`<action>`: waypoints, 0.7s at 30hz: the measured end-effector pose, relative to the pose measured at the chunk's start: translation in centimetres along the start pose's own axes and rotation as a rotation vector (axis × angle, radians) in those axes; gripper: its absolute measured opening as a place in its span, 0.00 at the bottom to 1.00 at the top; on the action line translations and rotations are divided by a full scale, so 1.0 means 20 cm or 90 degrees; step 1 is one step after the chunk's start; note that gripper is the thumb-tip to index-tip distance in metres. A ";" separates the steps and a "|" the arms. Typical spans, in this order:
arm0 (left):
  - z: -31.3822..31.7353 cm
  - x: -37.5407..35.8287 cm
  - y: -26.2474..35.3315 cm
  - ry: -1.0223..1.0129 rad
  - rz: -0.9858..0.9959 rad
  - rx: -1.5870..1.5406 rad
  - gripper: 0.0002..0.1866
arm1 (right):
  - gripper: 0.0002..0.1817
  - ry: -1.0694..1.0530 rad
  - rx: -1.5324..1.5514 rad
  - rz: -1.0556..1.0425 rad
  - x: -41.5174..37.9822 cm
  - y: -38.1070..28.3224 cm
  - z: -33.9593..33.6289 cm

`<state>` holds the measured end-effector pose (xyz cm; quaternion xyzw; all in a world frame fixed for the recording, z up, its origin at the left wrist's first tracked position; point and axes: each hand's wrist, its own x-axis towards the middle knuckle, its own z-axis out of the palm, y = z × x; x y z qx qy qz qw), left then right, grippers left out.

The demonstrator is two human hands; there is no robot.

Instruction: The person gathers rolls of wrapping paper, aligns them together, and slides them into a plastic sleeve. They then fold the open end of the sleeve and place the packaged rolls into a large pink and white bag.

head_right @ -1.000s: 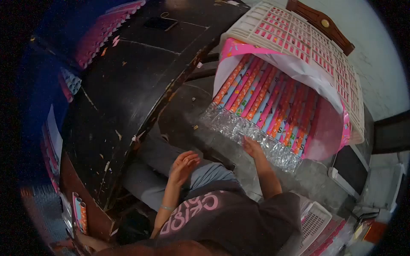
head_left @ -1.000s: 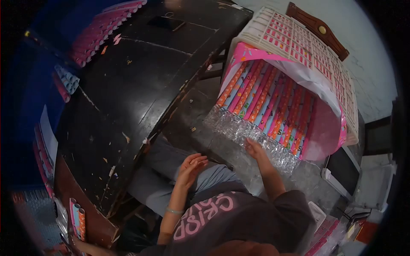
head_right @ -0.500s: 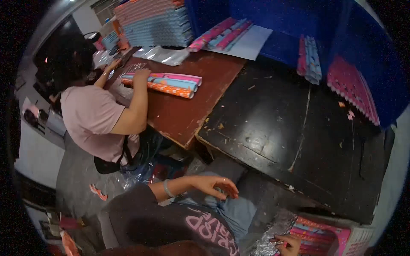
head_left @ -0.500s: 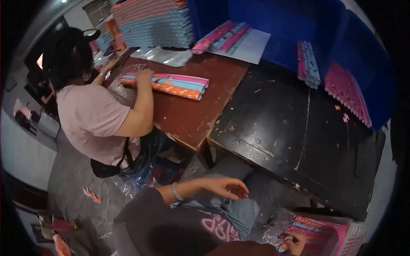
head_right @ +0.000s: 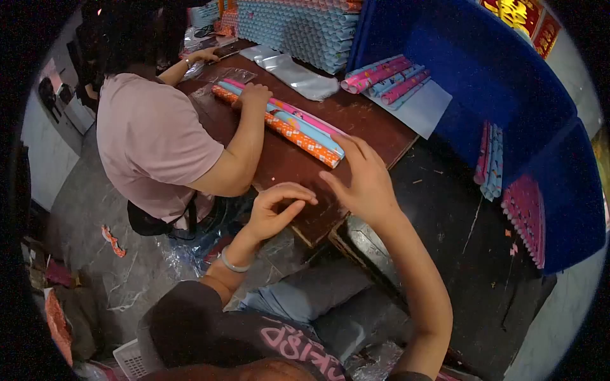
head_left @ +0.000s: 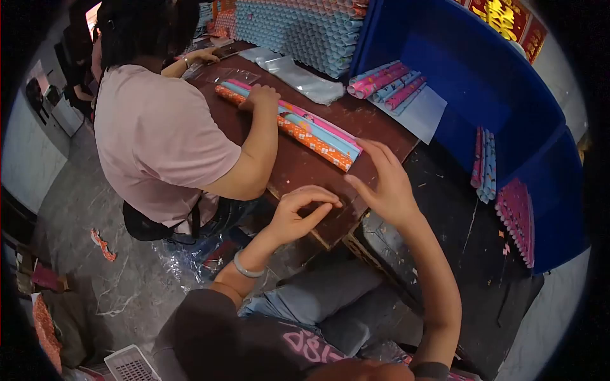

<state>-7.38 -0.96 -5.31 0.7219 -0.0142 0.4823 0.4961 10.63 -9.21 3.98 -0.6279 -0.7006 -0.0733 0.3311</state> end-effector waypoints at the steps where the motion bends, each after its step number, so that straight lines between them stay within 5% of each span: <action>1: -0.02 0.02 -0.05 0.032 0.064 0.080 0.07 | 0.36 -0.014 -0.048 -0.016 0.09 0.06 0.10; 3: -0.02 0.03 -0.14 0.081 0.041 0.082 0.07 | 0.48 -0.068 -0.133 -0.022 0.24 0.15 0.30; 5: -0.02 0.02 -0.19 0.175 -0.121 -0.035 0.07 | 0.53 -0.118 -0.263 -0.024 0.38 0.20 0.44; 9: -0.05 0.02 -0.21 0.091 -0.055 0.075 0.05 | 0.75 -0.320 -0.225 0.190 0.56 0.35 0.61; 11: -0.04 0.02 -0.19 0.071 -0.073 0.087 0.05 | 0.73 -0.403 -0.184 0.210 0.61 0.40 0.63; 16: -0.03 0.00 -0.22 0.087 -0.055 0.045 0.08 | 0.44 -0.188 -0.114 0.118 0.54 0.40 0.68; 21: -0.02 0.01 -0.21 0.114 -0.056 0.079 0.07 | 0.40 -0.160 -0.100 0.137 0.52 0.39 0.68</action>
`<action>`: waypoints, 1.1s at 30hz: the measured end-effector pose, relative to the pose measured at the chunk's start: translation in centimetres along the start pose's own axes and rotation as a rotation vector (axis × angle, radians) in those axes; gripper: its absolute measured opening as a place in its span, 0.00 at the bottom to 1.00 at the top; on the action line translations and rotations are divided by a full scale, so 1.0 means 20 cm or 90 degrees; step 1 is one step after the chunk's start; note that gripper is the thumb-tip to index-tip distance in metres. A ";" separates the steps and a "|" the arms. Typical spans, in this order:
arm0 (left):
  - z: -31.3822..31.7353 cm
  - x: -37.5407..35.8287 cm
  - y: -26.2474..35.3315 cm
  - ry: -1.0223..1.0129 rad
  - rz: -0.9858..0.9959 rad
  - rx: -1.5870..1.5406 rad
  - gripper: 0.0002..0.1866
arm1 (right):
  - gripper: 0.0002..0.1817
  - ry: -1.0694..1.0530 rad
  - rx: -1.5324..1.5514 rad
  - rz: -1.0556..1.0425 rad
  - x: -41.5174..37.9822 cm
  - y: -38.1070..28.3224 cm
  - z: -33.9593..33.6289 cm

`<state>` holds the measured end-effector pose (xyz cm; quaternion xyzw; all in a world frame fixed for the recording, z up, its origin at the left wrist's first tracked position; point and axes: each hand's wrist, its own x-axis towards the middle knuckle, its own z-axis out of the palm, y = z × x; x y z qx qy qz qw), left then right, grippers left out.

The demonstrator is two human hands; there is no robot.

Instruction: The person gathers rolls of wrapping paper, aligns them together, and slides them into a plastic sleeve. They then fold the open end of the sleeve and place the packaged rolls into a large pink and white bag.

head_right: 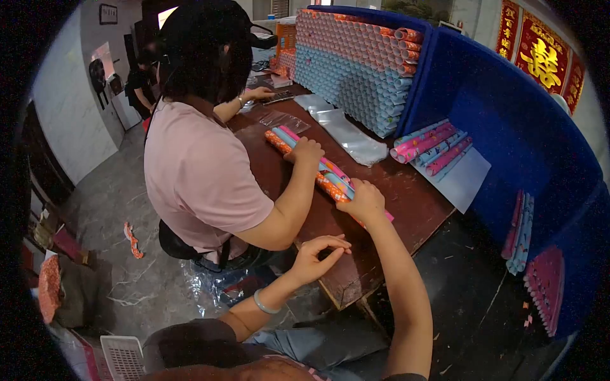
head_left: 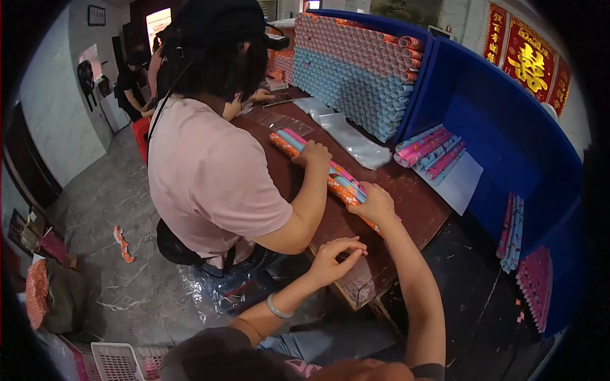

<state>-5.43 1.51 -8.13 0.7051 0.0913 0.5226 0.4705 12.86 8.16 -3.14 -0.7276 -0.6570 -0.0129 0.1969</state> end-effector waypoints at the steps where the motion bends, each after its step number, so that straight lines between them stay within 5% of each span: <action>1: 0.00 0.00 0.00 0.002 0.008 0.017 0.06 | 0.38 -0.001 -0.008 0.002 -0.01 -0.01 -0.01; 8: 0.01 0.06 0.05 -0.117 -0.086 0.043 0.11 | 0.33 0.024 -0.028 0.003 -0.13 0.05 -0.15; 11: 0.02 0.14 0.06 -0.182 -0.060 0.204 0.19 | 0.34 0.016 -0.054 0.029 -0.22 0.09 -0.27; 17: 0.18 0.36 -0.04 -0.232 0.155 0.465 0.27 | 0.36 0.003 -0.039 0.066 -0.42 0.31 -0.19; 24: 0.20 0.57 -0.22 -0.495 0.192 0.580 0.37 | 0.35 -0.033 -0.044 0.088 -0.68 0.29 -0.39; 33: 0.14 0.64 -0.22 -0.564 0.312 0.546 0.48 | 0.38 -0.042 0.006 0.087 -1.08 0.41 -0.63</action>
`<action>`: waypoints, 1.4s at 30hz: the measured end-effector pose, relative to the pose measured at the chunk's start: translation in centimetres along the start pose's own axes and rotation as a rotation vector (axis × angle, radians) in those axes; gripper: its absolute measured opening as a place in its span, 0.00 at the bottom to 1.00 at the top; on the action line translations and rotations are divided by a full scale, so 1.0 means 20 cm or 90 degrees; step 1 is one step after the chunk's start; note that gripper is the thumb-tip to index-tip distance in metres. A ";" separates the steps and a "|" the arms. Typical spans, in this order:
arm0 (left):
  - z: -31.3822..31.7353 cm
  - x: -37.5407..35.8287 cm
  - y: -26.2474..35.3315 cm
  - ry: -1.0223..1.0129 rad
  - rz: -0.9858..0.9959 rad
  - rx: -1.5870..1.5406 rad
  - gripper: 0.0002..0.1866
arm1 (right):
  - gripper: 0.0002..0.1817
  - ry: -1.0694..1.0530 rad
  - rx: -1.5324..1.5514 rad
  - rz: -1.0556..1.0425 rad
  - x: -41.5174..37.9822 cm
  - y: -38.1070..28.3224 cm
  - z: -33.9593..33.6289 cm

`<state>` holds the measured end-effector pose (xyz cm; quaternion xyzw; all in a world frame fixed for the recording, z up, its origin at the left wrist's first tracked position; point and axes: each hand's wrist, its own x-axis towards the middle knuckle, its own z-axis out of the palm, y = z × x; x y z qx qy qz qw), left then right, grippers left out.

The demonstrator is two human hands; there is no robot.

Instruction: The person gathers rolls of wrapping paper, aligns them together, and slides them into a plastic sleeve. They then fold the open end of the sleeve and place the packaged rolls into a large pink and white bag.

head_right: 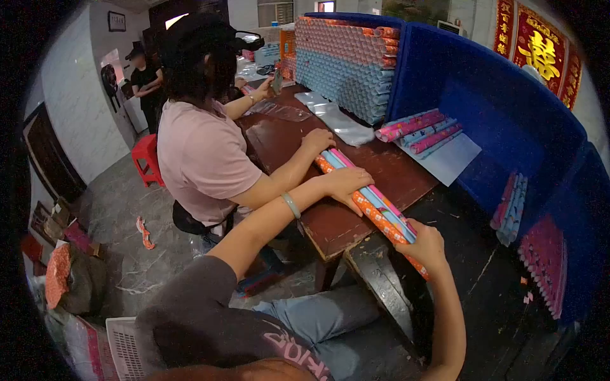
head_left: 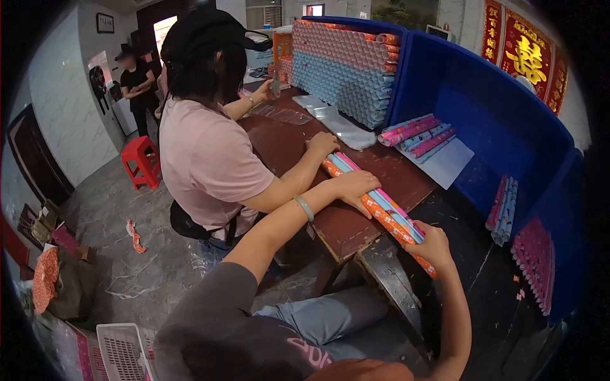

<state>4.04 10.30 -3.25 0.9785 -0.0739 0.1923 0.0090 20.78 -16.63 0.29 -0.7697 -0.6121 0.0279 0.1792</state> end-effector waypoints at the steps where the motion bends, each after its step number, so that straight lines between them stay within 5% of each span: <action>1: 0.00 -0.01 0.00 0.001 0.002 -0.001 0.48 | 0.38 0.000 -0.001 0.002 -0.04 0.01 -0.03; 8: 0.00 -0.01 0.02 0.016 0.006 -0.009 0.46 | 0.43 -0.014 -0.006 0.061 -0.22 0.12 -0.10; 16: 0.09 -0.04 0.03 0.125 0.025 0.023 0.50 | 0.38 0.053 0.074 -0.028 -0.22 0.15 -0.07; 18: 0.02 -0.03 0.05 0.007 -0.040 -0.032 0.50 | 0.37 0.052 0.095 0.007 -0.23 0.06 -0.08; 24: 0.07 -0.02 0.03 0.090 -0.024 0.016 0.50 | 0.38 0.040 0.110 -0.052 -0.19 0.24 -0.01; 31: 0.06 -0.04 0.05 0.071 -0.038 0.059 0.49 | 0.37 0.010 0.194 0.085 -0.23 -0.02 -0.11; 35: 0.05 -0.04 0.05 0.050 -0.037 0.035 0.50 | 0.38 0.034 0.120 0.007 -0.24 0.03 -0.11; 37: 0.07 -0.04 0.03 0.160 0.046 0.117 0.50 | 0.39 0.056 0.116 0.040 -0.23 0.07 -0.09; 42: 0.03 -0.04 0.06 0.041 -0.039 0.035 0.49 | 0.42 0.024 0.069 0.045 -0.23 0.11 -0.10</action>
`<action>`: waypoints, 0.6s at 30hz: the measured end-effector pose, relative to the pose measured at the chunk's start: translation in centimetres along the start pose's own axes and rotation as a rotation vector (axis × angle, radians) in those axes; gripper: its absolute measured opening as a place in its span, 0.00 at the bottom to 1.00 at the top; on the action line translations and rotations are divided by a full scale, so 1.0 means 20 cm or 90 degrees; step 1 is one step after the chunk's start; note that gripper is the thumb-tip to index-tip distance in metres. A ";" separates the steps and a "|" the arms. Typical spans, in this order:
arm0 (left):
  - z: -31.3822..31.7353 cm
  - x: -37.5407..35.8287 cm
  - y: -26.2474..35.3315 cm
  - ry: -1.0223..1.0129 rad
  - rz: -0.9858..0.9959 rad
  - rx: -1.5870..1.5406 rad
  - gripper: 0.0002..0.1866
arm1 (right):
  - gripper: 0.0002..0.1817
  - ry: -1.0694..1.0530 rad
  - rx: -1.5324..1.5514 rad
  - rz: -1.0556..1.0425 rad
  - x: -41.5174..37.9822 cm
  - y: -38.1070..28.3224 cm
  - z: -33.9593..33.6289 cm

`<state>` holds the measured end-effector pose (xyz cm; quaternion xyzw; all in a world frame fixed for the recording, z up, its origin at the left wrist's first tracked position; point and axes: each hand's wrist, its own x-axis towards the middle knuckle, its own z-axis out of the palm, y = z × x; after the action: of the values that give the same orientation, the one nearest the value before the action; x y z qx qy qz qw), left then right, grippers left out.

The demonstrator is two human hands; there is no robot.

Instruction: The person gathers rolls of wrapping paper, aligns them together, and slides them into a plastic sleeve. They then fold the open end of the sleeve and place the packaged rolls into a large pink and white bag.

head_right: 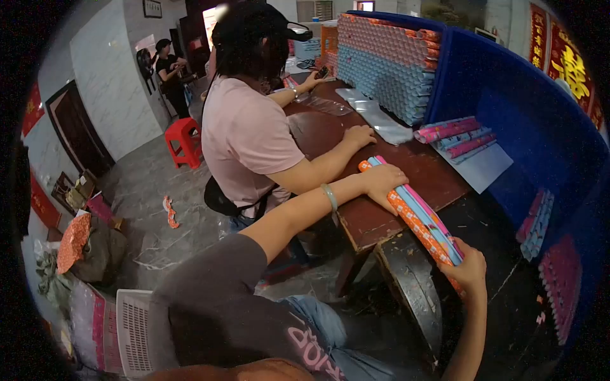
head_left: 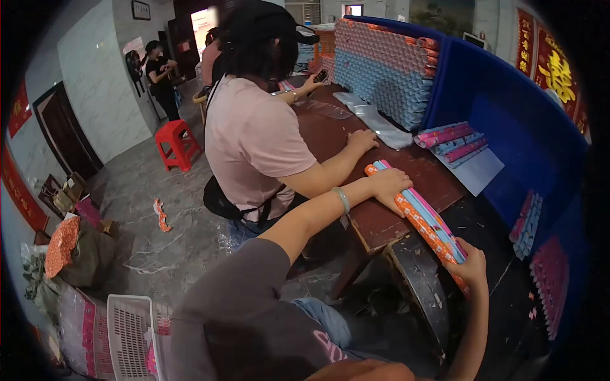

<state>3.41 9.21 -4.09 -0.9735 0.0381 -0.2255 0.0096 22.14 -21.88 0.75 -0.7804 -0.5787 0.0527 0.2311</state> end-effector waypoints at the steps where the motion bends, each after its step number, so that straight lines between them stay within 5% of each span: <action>1: 0.00 0.00 0.01 0.004 -0.012 0.000 0.48 | 0.42 -0.021 -0.008 0.008 0.00 -0.03 -0.01; 14: 0.03 0.04 0.01 -0.015 -0.012 0.041 0.44 | 0.40 -0.009 -0.040 -0.004 -0.03 0.02 -0.03; 18: 0.06 0.02 0.00 0.075 0.018 0.054 0.43 | 0.39 0.004 -0.031 -0.042 -0.01 0.04 -0.02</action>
<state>4.34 9.12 -4.95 -0.9567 0.0428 -0.2833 0.0519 23.03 -22.44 0.77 -0.7666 -0.6042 0.0285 0.2154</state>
